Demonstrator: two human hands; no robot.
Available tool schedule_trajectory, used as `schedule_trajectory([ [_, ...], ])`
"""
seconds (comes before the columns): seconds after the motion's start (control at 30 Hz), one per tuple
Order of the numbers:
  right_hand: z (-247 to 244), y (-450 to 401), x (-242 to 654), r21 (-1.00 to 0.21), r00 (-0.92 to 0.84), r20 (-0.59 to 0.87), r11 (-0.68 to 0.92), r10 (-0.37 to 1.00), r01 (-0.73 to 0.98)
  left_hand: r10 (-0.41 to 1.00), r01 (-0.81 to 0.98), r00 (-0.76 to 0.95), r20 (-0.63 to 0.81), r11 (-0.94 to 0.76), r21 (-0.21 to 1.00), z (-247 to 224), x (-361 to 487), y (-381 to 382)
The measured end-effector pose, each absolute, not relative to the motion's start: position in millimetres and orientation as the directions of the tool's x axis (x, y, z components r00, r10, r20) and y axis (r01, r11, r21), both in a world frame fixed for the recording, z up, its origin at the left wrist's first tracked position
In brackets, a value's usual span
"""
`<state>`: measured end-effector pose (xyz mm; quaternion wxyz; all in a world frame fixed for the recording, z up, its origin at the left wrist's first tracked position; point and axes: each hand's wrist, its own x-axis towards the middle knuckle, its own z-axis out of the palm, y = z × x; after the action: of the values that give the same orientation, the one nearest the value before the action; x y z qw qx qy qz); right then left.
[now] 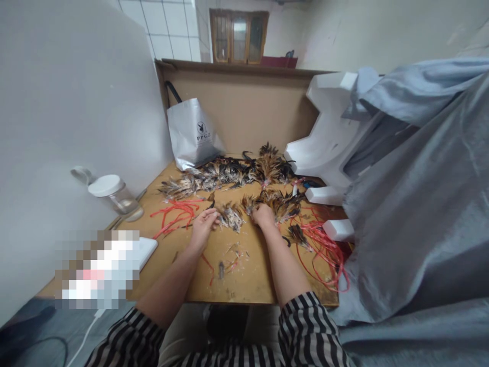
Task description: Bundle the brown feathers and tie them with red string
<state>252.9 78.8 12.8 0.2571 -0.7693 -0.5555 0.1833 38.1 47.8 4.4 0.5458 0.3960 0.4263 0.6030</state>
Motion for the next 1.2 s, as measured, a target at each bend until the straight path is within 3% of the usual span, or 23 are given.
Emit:
schedule_trajectory([
  [0.13, 21.3, 65.1, 251.1, -0.655, 0.344, 0.256, -0.100, 0.903, 0.749, 0.995, -0.317, -0.101, 0.017, -0.048, 0.947, 3.9, 36.8, 49.0],
  [0.23, 26.1, 54.9, 243.8, -0.678, 0.256, 0.368, 0.070, 0.894, 0.732, 0.992, -0.319, -0.121, 0.026, -0.064, 0.946, 4.8, 35.2, 49.7],
  [0.4, 28.6, 51.3, 218.7, -0.663, 0.047, 0.317, 0.186, 0.947, 0.725, 0.986, -0.348, -0.165, 0.022, -0.079, 0.934, 5.1, 32.5, 51.5],
  [0.7, 24.8, 55.3, 188.9, -0.497, 0.059, 0.160, 0.029, 0.985, 0.867, 0.991, -0.337, -0.131, 0.006, -0.051, 0.940, -1.8, 31.0, 55.0],
  [0.8, 16.6, 53.7, 192.2, -0.492, 0.075, 0.157, 0.012, 0.985, 0.871, 0.995, -0.307, -0.099, -0.001, -0.029, 0.951, -1.2, 33.2, 53.7],
  [0.93, 2.7, 56.7, 201.1, -0.640, 0.079, 0.206, 0.073, 0.975, 0.765, 1.000, -0.288, -0.022, -0.019, 0.011, 0.958, -1.1, 35.1, 51.7],
  [1.07, -3.3, 58.5, 201.0, -0.893, 0.075, 0.108, 0.064, 0.991, 0.446, 0.996, -0.283, 0.084, -0.015, 0.038, 0.958, -3.6, 35.2, 50.4],
  [1.2, 2.4, 54.0, 190.2, -0.971, 0.064, 0.045, 0.028, 0.997, 0.236, 0.988, -0.274, 0.153, -0.003, 0.046, 0.961, -7.2, 35.6, 50.6],
])
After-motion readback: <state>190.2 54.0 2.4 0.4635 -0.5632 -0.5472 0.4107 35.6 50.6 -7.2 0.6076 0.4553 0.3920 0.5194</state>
